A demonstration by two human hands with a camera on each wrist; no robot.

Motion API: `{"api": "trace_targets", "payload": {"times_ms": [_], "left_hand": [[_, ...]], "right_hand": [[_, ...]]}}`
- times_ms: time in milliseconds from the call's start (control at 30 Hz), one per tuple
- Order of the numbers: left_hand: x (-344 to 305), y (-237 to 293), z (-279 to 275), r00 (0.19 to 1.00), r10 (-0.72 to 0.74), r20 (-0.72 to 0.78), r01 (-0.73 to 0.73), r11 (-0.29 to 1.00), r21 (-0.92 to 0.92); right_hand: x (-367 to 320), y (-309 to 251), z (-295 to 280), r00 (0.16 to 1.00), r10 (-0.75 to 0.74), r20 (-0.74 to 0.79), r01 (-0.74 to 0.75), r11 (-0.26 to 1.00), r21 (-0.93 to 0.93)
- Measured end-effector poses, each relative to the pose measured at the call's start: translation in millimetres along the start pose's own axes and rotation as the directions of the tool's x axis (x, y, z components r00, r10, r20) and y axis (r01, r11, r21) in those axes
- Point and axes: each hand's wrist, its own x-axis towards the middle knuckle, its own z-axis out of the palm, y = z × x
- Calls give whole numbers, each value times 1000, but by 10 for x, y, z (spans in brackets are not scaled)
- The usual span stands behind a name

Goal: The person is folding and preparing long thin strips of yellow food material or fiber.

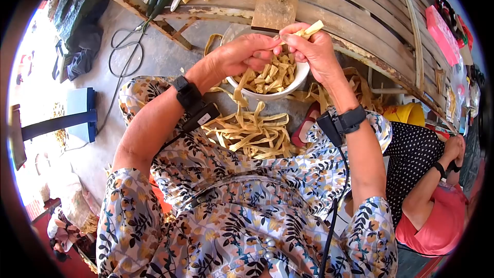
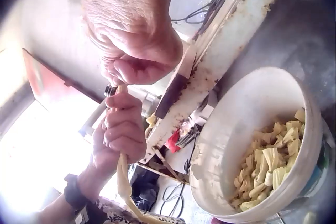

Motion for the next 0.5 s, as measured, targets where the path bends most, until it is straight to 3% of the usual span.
{"api": "trace_targets", "payload": {"times_ms": [200,300,400,433,500], "left_hand": [[-9,41,-58,1000,11,-26,-9,998,57],[-29,80,-110,998,-35,48,28,989,143],[1,1,22,958,277,-80,-171,771,614],[24,37,14,964,255,-74,-129,693,710],[-17,81,42,977,194,-91,-72,697,713]], "right_hand": [[-32,-66,-60,995,3,-100,-2,1000,10],[-26,-35,-58,996,43,-83,-41,999,32],[-4,0,9,994,56,-96,-76,972,-222],[7,41,24,993,21,-115,-52,960,-277],[37,54,23,974,-86,-211,-9,911,-413]]}}
